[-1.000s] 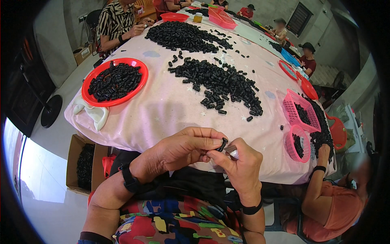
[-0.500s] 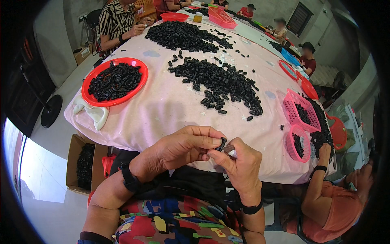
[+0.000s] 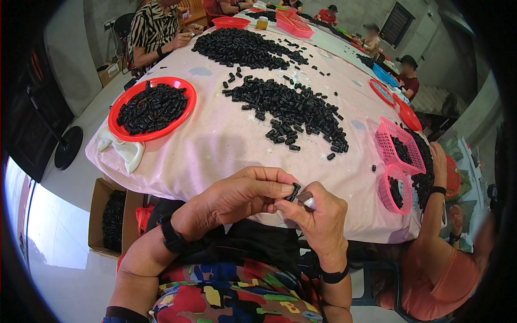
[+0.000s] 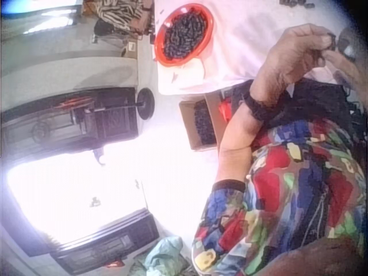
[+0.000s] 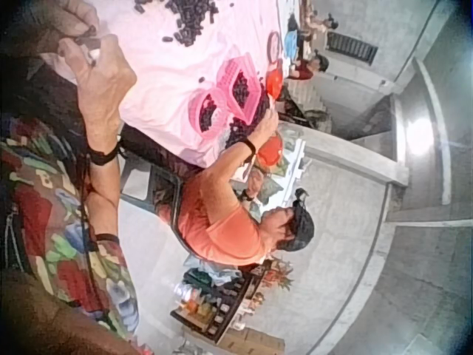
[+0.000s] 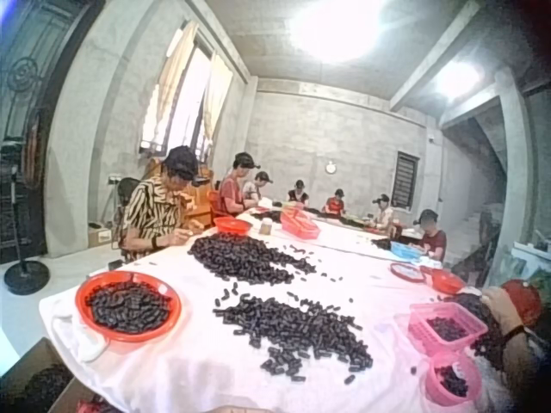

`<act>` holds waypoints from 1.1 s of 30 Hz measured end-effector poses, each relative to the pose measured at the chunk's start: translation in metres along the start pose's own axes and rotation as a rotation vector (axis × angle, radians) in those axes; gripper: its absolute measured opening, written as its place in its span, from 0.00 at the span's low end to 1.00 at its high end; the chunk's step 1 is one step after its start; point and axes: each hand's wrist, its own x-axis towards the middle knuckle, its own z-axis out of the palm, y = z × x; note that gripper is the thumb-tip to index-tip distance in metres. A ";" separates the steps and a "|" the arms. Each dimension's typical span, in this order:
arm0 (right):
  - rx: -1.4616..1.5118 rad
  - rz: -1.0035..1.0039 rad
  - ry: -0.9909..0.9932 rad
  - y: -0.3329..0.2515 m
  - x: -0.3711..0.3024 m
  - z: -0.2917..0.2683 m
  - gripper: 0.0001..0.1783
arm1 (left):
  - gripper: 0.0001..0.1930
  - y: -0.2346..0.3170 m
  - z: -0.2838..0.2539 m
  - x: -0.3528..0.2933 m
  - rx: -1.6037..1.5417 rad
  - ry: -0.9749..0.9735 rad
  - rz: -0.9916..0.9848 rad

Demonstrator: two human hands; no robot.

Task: Manually inspect and sort black manufacturing components at a production table.

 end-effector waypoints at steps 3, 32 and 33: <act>-0.037 -0.002 0.004 0.001 0.000 -0.002 0.28 | 0.10 0.000 0.000 0.000 0.000 0.000 0.001; 0.402 0.048 0.056 0.001 0.002 -0.007 0.08 | 0.14 0.005 0.004 -0.002 -0.015 -0.021 0.020; 0.397 0.034 0.118 0.001 0.003 -0.005 0.08 | 0.14 0.005 0.006 -0.003 0.026 -0.001 0.082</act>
